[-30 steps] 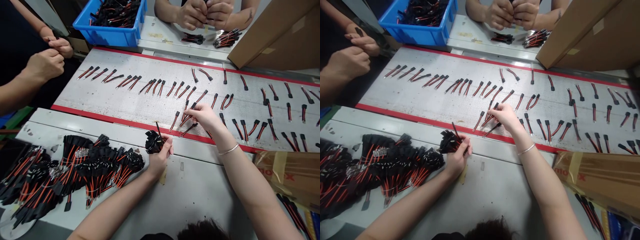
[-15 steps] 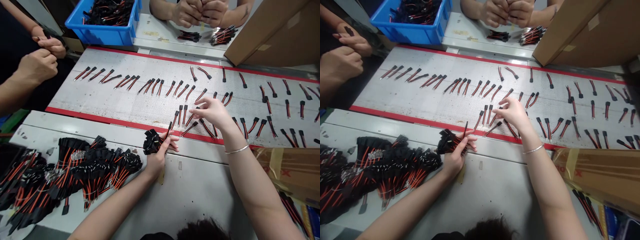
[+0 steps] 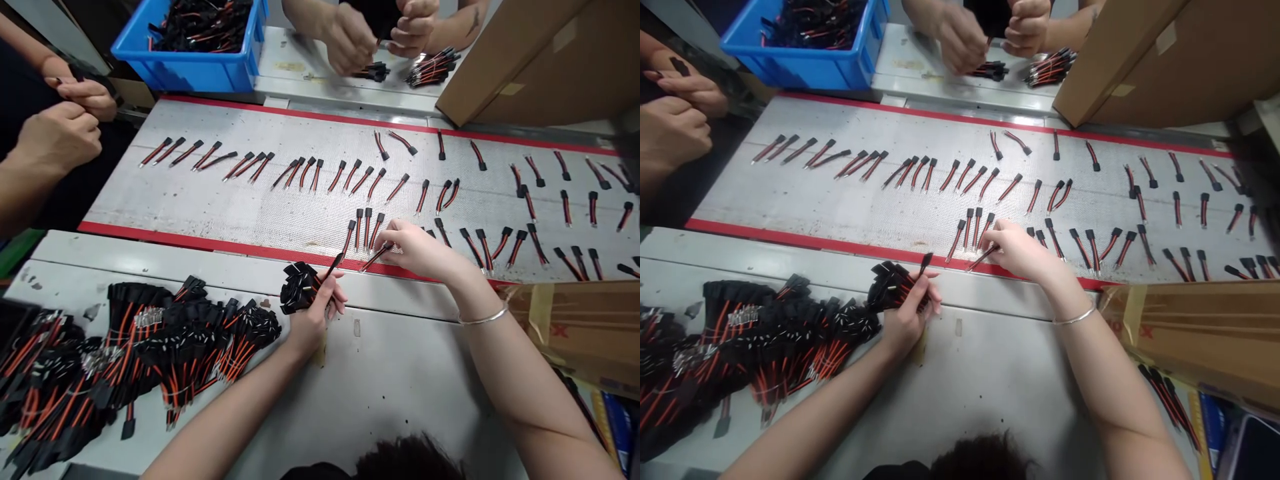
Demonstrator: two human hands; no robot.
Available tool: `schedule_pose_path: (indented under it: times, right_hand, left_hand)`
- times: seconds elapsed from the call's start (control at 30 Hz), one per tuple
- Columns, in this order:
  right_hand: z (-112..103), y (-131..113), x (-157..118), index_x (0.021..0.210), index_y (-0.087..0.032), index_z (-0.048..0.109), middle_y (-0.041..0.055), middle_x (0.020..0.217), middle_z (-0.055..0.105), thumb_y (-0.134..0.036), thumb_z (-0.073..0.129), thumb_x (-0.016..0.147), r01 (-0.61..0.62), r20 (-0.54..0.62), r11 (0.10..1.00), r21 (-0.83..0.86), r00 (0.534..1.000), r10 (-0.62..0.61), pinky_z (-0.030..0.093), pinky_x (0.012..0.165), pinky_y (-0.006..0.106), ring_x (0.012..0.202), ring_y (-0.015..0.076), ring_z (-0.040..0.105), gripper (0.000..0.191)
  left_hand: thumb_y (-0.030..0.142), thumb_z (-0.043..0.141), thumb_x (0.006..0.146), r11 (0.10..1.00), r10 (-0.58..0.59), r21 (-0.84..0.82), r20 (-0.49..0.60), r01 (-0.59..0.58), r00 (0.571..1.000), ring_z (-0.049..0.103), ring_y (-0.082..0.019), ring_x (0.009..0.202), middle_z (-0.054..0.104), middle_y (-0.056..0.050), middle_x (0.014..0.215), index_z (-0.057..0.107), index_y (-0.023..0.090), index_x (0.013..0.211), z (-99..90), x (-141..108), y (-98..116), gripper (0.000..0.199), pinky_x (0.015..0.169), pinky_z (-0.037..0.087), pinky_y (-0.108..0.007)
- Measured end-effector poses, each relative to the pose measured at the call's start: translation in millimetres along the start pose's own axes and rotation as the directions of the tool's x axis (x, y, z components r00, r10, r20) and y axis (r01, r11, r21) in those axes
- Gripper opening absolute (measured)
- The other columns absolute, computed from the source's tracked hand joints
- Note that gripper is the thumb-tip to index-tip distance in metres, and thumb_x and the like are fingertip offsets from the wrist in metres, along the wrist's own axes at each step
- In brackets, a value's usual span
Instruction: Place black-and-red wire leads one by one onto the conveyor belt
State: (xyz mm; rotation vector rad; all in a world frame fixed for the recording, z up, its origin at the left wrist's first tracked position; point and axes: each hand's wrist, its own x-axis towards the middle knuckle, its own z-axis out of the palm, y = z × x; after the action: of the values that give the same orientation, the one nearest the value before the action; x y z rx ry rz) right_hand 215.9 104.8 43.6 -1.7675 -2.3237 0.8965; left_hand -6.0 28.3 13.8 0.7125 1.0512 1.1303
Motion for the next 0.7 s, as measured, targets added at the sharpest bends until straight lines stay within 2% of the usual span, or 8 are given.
schedule_pose_path:
  times: [0.17, 0.27, 0.33, 0.43, 0.5, 0.6, 0.67, 0.7]
  right_hand:
    - [-3, 8, -6, 0.079, -0.020, 0.070, 0.0092, 0.099, 0.057, -0.018, 0.060, 0.085, 0.123, 0.004, 0.985, 0.120, 0.992, -0.124, 0.049, 0.083, 0.038, 0.092, 0.0236, 0.057, 0.012]
    - [-11, 1, -16, 0.085, -0.021, 0.067, 0.0057, 0.093, 0.061, -0.030, 0.064, 0.089, 0.122, -0.081, 0.908, 0.401, 0.992, -0.097, 0.048, 0.072, 0.032, 0.080, 0.0178, 0.056, 0.010]
    - [-14, -10, -21, 0.096, -0.022, 0.064, 0.0014, 0.083, 0.061, -0.035, 0.070, 0.087, 0.085, -0.144, 0.743, 0.664, 0.990, 0.015, 0.043, 0.060, 0.027, 0.066, 0.0126, 0.051, 0.016]
    - [-17, -31, -23, 0.115, -0.022, 0.063, -0.0032, 0.075, 0.059, -0.026, 0.077, 0.078, 0.031, -0.113, 0.384, 0.923, 0.974, 0.194, 0.035, 0.047, 0.021, 0.054, 0.0069, 0.043, 0.039]
    - [-17, -43, -21, 0.118, -0.020, 0.064, -0.0038, 0.073, 0.057, -0.018, 0.077, 0.073, -0.030, -0.023, 0.181, 0.983, 0.959, 0.282, 0.032, 0.042, 0.017, 0.052, 0.0048, 0.040, 0.047]
    - [-18, -55, -19, 0.112, -0.016, 0.066, -0.0028, 0.074, 0.057, -0.010, 0.074, 0.069, -0.093, 0.110, -0.067, 0.993, 0.935, 0.336, 0.031, 0.038, 0.010, 0.052, 0.0023, 0.040, 0.045]
    - [-17, -58, -18, 0.107, -0.015, 0.066, -0.0025, 0.076, 0.057, -0.008, 0.072, 0.067, -0.103, 0.154, -0.170, 0.980, 0.934, 0.321, 0.032, 0.037, 0.006, 0.052, 0.0012, 0.040, 0.041]
    - [-17, -59, -18, 0.105, -0.015, 0.066, -0.0023, 0.076, 0.057, -0.008, 0.072, 0.067, -0.102, 0.158, -0.191, 0.976, 0.939, 0.307, 0.033, 0.037, 0.004, 0.053, 0.0013, 0.040, 0.038]
  left_hand:
    - [0.057, 0.074, 0.080, 1.000, 0.018, 0.000, 0.001, -0.018, 1.000, 0.055, -0.009, 0.042, 0.063, 0.002, 0.058, 0.073, 0.018, 0.089, 0.3, 1, 0, 0.041, 0.038, 0.034, -0.021]
    - [0.056, 0.074, 0.080, 1.000, 0.021, 0.000, -0.002, -0.021, 1.000, 0.054, -0.009, 0.042, 0.063, 0.002, 0.057, 0.073, 0.017, 0.088, 0.1, 1, -1, 0.039, 0.038, 0.034, -0.021]
    - [0.055, 0.075, 0.079, 1.000, 0.017, -0.017, -0.008, -0.017, 1.000, 0.054, -0.009, 0.043, 0.063, 0.002, 0.057, 0.073, 0.018, 0.087, 0.4, 1, -1, 0.038, 0.038, 0.034, -0.021]
    - [0.055, 0.078, 0.077, 0.999, 0.005, -0.045, -0.022, -0.006, 1.000, 0.055, -0.009, 0.043, 0.063, 0.002, 0.057, 0.073, 0.018, 0.084, 1.1, 0, -1, 0.038, 0.039, 0.034, -0.020]
    - [0.054, 0.079, 0.077, 0.999, -0.003, -0.050, -0.032, 0.002, 0.999, 0.055, -0.009, 0.043, 0.063, 0.002, 0.056, 0.072, 0.018, 0.083, 1.6, 0, -1, 0.037, 0.039, 0.035, -0.020]
    - [0.054, 0.079, 0.076, 0.999, -0.007, -0.049, -0.035, 0.005, 0.999, 0.055, -0.009, 0.042, 0.063, 0.002, 0.056, 0.071, 0.017, 0.082, 2.0, -1, 1, 0.038, 0.038, 0.035, -0.020]
    - [0.054, 0.079, 0.076, 0.999, -0.005, -0.043, -0.028, 0.004, 1.000, 0.054, -0.009, 0.042, 0.063, 0.002, 0.056, 0.072, 0.017, 0.085, 2.1, -1, 2, 0.038, 0.038, 0.034, -0.020]
    - [0.054, 0.078, 0.076, 0.999, -0.003, -0.038, -0.024, 0.002, 1.000, 0.054, -0.009, 0.042, 0.064, 0.002, 0.057, 0.072, 0.017, 0.088, 2.0, -1, 2, 0.039, 0.038, 0.034, -0.020]
